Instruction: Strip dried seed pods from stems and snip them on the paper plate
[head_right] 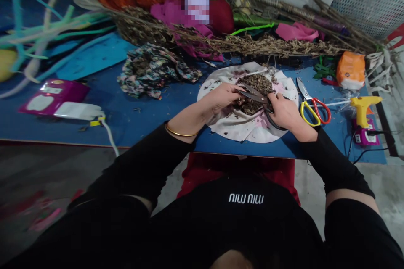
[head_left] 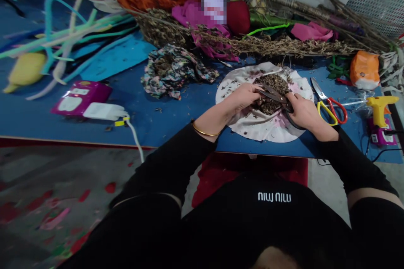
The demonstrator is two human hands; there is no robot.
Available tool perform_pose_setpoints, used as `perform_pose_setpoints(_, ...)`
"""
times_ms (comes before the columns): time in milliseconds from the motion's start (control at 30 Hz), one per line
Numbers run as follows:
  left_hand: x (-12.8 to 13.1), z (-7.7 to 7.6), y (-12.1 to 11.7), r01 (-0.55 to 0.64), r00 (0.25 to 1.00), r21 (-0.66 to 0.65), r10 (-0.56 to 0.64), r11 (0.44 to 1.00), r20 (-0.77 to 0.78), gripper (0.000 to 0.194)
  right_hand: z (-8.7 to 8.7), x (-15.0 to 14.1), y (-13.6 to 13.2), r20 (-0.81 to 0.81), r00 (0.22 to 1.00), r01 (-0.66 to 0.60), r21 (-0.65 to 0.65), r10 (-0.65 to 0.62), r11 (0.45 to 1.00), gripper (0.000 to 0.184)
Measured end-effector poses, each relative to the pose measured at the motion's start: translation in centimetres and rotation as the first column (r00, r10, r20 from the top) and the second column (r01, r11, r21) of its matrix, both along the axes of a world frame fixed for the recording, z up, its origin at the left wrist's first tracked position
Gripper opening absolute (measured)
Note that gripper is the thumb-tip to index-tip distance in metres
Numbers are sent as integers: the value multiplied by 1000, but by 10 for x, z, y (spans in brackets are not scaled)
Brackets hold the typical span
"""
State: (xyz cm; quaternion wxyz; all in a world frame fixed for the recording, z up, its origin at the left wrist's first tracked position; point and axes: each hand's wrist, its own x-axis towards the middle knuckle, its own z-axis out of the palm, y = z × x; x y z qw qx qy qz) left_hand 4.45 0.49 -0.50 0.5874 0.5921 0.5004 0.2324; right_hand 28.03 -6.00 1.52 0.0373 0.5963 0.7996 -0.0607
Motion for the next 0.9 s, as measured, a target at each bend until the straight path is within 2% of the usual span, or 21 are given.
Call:
perform_pose_setpoints(167, -1, 0, 0, -12, 1000, -8, 12, 1000, 7, 20, -2, 0, 0, -6, 1000, 1, -18, -1, 1000, 52)
perform_pose_setpoints(367, 1, 9, -3, -21, 1000, -71, 22, 997, 16, 24, -6, 2, 1, -22, 1000, -3, -1, 3, 1000, 49)
perform_pose_setpoints(533, 3, 10, -5, -44, 997, -123, 51, 991, 57, 20, -8, 4, 2, -28, 999, -15, 13, 16, 1000, 49)
perform_pose_setpoints(667, 2, 12, -4, -51, 997, -106, 57, 993, 53, 23, -5, 5, 2, -56, 998, -7, 37, 9, 999, 53)
perform_pose_setpoints(900, -5, 17, -1, -123, 979, -130, 141, 984, 145, 24, 0, 11, 4, -98, 995, 28, 63, -22, 998, 58)
